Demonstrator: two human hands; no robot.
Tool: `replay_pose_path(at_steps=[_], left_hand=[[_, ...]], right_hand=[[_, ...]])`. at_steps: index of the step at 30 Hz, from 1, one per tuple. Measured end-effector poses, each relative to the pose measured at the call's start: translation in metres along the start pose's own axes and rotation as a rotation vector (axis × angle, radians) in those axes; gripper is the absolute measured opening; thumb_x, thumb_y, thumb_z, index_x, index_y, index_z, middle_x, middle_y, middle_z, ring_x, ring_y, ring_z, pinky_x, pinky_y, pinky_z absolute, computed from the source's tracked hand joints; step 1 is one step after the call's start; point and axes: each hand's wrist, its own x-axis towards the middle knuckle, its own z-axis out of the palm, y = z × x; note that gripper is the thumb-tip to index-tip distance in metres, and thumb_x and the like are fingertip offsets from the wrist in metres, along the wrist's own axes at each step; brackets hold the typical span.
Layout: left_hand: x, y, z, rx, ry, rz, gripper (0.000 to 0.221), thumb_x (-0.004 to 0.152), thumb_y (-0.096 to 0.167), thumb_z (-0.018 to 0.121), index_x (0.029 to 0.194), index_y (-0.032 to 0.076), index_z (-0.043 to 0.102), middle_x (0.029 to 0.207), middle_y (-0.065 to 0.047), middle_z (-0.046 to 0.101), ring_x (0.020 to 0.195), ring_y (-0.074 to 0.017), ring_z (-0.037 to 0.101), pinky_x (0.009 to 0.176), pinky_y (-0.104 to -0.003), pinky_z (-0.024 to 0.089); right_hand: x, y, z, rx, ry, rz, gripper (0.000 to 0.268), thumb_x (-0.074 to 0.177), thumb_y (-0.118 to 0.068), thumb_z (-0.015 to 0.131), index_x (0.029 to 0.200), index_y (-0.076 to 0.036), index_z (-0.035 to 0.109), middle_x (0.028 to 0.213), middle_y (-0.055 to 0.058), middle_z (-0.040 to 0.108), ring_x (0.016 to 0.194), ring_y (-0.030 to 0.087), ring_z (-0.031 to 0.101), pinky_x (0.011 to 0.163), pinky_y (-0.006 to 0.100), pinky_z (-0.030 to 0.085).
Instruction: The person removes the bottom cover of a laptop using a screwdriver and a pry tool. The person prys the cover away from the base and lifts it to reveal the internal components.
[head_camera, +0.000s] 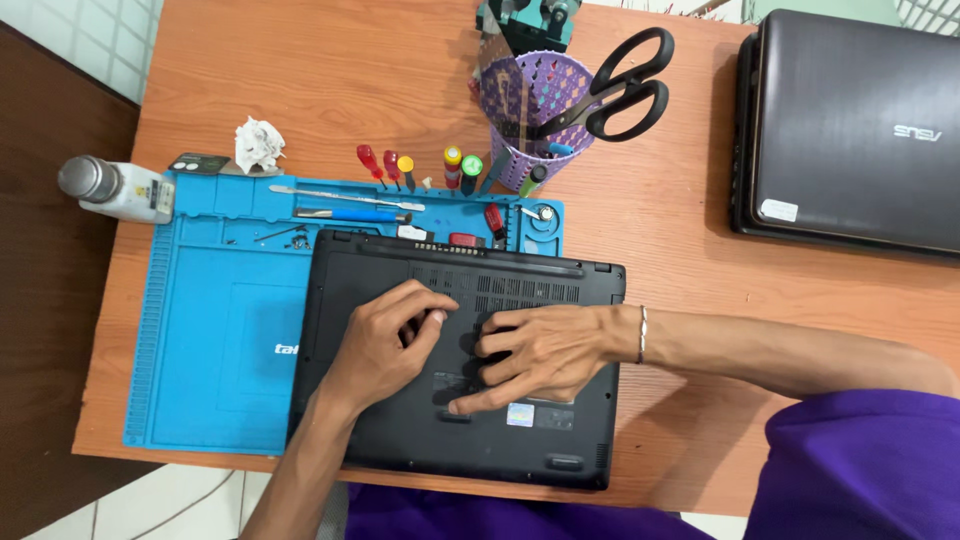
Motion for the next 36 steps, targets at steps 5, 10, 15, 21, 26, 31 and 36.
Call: replay_pose_path(at_steps=[5,10,15,21,26,31,36], left_hand=[[-0.002,-0.001,0.001,0.001,-0.006,-0.006,0.012,0.092,0.004,0.065,0.099,0.005,0.074,0.085,-0.002,0.071,0.06,-0.0111,0.066,0.053,-0.026,0.052],[-0.002,-0.004,0.0,0.007,-0.001,0.009,0.013,0.092,0.004,0.064,0.1,0.005,0.074,0.085,-0.002,0.071,0.061,-0.0108,0.066,0.053,-0.026,0.053],[-0.002,-0.005,0.0,-0.011,-0.009,-0.004,0.014,0.093,0.004,0.063,0.1,0.005,0.074,0.086,-0.002,0.071,0.062,-0.0109,0.067,0.054,-0.026,0.053],[-0.003,-0.006,0.001,-0.002,0.004,0.025,0.013,0.092,0.004,0.064,0.1,0.005,0.074,0.086,-0.003,0.07,0.062,-0.0118,0.066,0.056,-0.026,0.054],[-0.002,-0.008,0.001,-0.01,0.0,0.02,0.013,0.092,0.004,0.064,0.1,0.005,0.074,0.087,-0.003,0.071,0.062,-0.0118,0.067,0.055,-0.027,0.054],[-0.002,-0.008,0.001,-0.012,0.004,0.033,0.013,0.092,0.004,0.064,0.1,0.005,0.074,0.086,-0.003,0.07,0.063,-0.0119,0.067,0.056,-0.026,0.054],[-0.003,-0.009,0.001,-0.005,0.004,0.04,0.013,0.092,0.004,0.064,0.1,0.005,0.074,0.086,-0.003,0.07,0.062,-0.0122,0.067,0.056,-0.027,0.055]], right_hand=[[0.005,0.004,0.004,0.066,-0.032,0.017,0.066,0.091,-0.019,0.056,0.155,-0.009,0.046,0.076,0.001,0.052,0.085,0.024,0.049,0.094,0.041,0.041],[0.008,0.002,0.005,0.123,-0.018,0.063,0.067,0.089,-0.015,0.054,0.155,-0.009,0.046,0.074,0.0,0.055,0.083,0.024,0.047,0.091,0.041,0.039],[0.012,0.002,0.005,0.14,-0.065,0.086,0.076,0.081,-0.021,0.052,0.156,-0.01,0.045,0.075,0.002,0.057,0.082,0.025,0.046,0.09,0.042,0.039],[0.018,0.004,0.008,0.152,-0.097,0.1,0.08,0.078,-0.027,0.051,0.157,-0.01,0.045,0.073,0.004,0.056,0.082,0.026,0.046,0.088,0.043,0.04],[0.019,0.005,0.01,0.202,-0.082,0.13,0.082,0.076,-0.025,0.05,0.157,-0.009,0.044,0.073,0.006,0.057,0.082,0.026,0.047,0.091,0.043,0.042],[0.021,0.005,0.01,0.185,-0.07,0.104,0.085,0.074,-0.027,0.051,0.156,-0.007,0.044,0.073,0.005,0.058,0.083,0.027,0.049,0.093,0.044,0.043],[0.024,0.004,0.01,0.166,-0.09,0.106,0.088,0.072,-0.028,0.052,0.157,-0.007,0.043,0.073,0.004,0.059,0.083,0.027,0.048,0.092,0.044,0.043]])
